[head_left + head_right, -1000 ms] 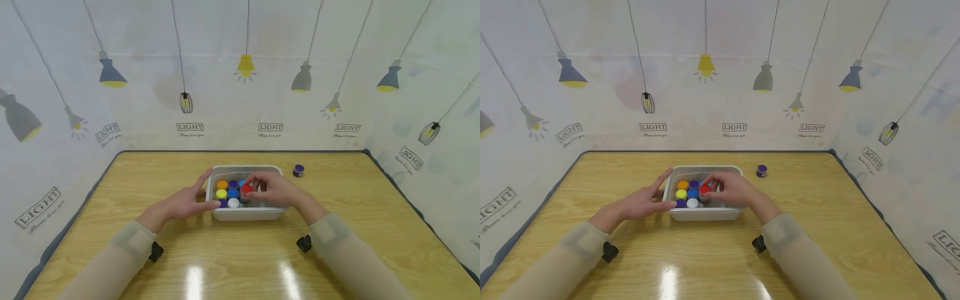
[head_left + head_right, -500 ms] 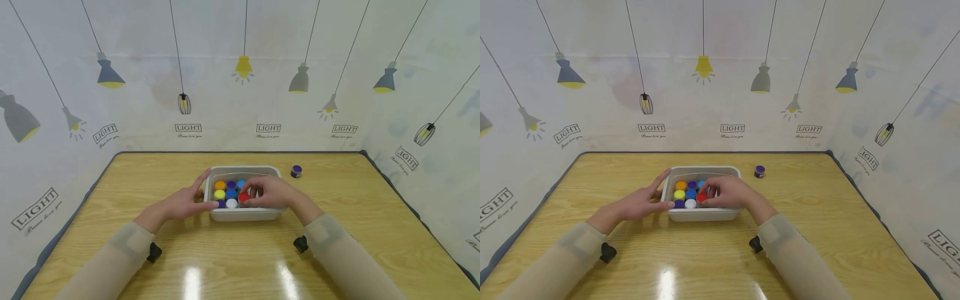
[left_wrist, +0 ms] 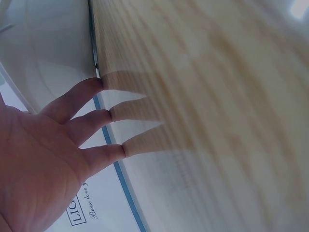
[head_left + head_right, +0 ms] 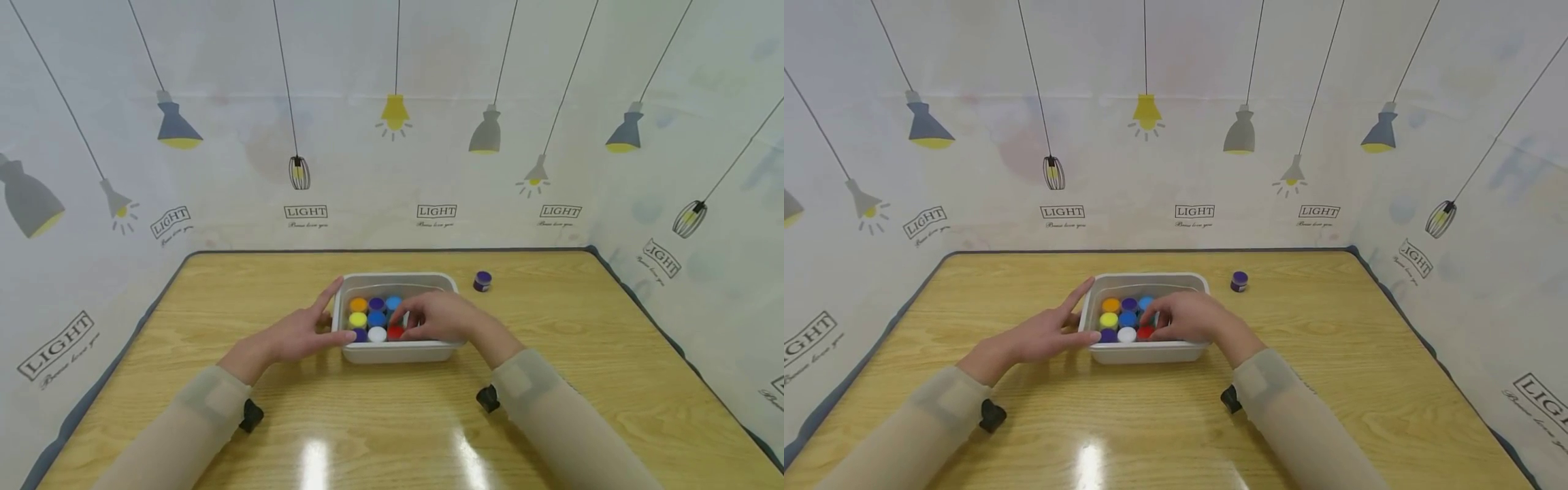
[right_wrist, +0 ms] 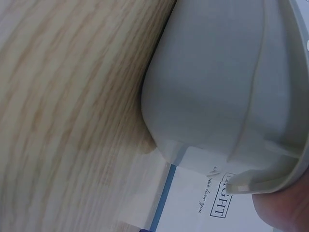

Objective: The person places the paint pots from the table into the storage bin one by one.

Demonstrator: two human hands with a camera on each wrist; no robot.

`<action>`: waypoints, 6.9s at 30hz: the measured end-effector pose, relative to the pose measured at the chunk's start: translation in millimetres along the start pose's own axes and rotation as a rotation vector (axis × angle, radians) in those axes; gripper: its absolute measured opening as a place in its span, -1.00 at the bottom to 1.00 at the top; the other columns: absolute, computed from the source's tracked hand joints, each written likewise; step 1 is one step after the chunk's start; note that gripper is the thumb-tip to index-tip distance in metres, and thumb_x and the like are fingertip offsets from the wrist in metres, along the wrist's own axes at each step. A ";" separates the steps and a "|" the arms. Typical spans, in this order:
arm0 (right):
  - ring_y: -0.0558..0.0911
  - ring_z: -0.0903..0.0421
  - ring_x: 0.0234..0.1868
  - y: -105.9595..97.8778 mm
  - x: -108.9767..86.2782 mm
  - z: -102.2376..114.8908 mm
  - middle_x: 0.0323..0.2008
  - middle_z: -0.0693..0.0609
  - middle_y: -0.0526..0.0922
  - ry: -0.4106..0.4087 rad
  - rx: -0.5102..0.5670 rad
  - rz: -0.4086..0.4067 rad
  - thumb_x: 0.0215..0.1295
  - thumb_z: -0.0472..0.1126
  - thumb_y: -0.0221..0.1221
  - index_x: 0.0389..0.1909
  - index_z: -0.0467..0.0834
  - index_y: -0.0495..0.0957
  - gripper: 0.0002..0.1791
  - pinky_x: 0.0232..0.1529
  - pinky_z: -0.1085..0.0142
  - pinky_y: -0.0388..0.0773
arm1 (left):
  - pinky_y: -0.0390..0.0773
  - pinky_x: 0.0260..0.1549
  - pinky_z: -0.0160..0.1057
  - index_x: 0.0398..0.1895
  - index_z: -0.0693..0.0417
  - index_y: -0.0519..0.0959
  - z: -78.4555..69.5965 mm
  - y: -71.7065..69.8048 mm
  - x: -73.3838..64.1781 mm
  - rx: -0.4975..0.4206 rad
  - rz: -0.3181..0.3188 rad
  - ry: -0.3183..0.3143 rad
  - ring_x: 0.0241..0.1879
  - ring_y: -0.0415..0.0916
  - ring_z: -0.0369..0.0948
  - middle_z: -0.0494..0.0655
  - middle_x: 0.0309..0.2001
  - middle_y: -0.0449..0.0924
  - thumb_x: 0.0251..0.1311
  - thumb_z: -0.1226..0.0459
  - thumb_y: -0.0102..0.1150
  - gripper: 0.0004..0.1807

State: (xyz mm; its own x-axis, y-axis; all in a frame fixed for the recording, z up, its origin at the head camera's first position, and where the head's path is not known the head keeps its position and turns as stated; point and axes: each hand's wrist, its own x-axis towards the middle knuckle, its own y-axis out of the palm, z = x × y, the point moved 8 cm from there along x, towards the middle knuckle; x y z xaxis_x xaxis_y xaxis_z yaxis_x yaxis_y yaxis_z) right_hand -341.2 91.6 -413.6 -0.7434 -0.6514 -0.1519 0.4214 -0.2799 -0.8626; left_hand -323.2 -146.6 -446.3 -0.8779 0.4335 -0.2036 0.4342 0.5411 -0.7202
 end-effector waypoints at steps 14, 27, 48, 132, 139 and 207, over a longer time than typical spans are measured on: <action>0.68 0.27 -0.25 0.4 0.3 1.3 -0.28 0.33 0.75 -0.010 -0.021 -0.006 0.52 -0.04 0.40 0.04 0.25 0.79 -0.83 -0.09 0.22 0.66 | 0.21 0.57 0.49 0.76 -0.72 -0.47 0.7 -0.4 -2.3 -0.005 0.001 0.003 0.62 0.29 0.35 0.21 0.65 0.35 0.33 -0.51 0.17 0.23; 0.67 0.25 -0.26 0.2 0.8 -1.1 -0.27 0.33 0.74 -0.008 -0.013 -0.024 0.52 -0.02 0.40 0.00 0.28 0.78 -0.86 -0.11 0.22 0.65 | 0.19 0.58 0.50 0.75 -0.74 -0.48 1.6 -0.3 -1.7 0.002 0.000 -0.008 0.63 0.27 0.35 0.20 0.66 0.34 0.31 -0.53 0.17 0.24; 0.62 0.07 -0.21 -31.7 -14.3 -6.6 -0.17 0.08 0.76 -0.061 0.252 -0.181 0.51 -0.06 0.42 0.18 -0.07 0.76 -0.67 -0.17 0.27 0.61 | 0.26 0.56 0.48 0.77 -0.70 -0.47 -0.3 0.0 -2.7 -0.009 0.003 -0.005 0.59 0.37 0.30 0.17 0.62 0.42 0.31 -0.52 0.18 0.25; 0.66 -0.06 -0.05 -63.7 -53.8 -198.0 0.19 -0.26 0.63 0.387 0.187 -0.310 0.59 0.14 0.30 0.51 -0.06 0.53 -0.38 -0.10 0.21 0.63 | 0.23 0.58 0.47 0.76 -0.74 -0.46 3.0 -0.9 -2.8 -0.036 0.009 -0.005 0.61 0.35 0.26 0.13 0.63 0.42 0.32 -0.49 0.21 0.23; 0.60 -0.09 0.04 -67.2 -63.2 -191.0 0.16 -0.19 0.65 0.375 0.186 -0.339 0.49 0.21 0.38 0.39 -0.07 0.59 -0.36 -0.11 0.23 0.57 | 0.25 0.57 0.46 0.76 -0.74 -0.47 3.1 -0.3 -2.2 -0.027 0.012 -0.002 0.61 0.36 0.26 0.14 0.63 0.42 0.31 -0.51 0.19 0.24; 0.21 -0.26 0.63 -35.4 9.6 -45.2 0.51 -0.11 0.46 0.136 -0.036 -0.290 0.33 0.10 0.51 0.14 0.17 0.77 -0.61 0.65 -0.34 0.10 | 0.23 0.57 0.48 0.75 -0.74 -0.48 0.5 -2.8 -2.9 0.000 -0.004 -0.006 0.61 0.32 0.33 0.19 0.65 0.36 0.34 -0.51 0.16 0.22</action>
State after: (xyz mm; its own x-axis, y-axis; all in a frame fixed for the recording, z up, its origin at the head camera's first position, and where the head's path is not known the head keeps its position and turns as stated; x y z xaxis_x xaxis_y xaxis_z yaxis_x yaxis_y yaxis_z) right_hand -386.8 127.2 -406.3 -0.8933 -0.4475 0.0415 0.1655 -0.4133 -0.8954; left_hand -322.0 -149.7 -444.0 -0.8809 0.4271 -0.2041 0.4302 0.5427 -0.7214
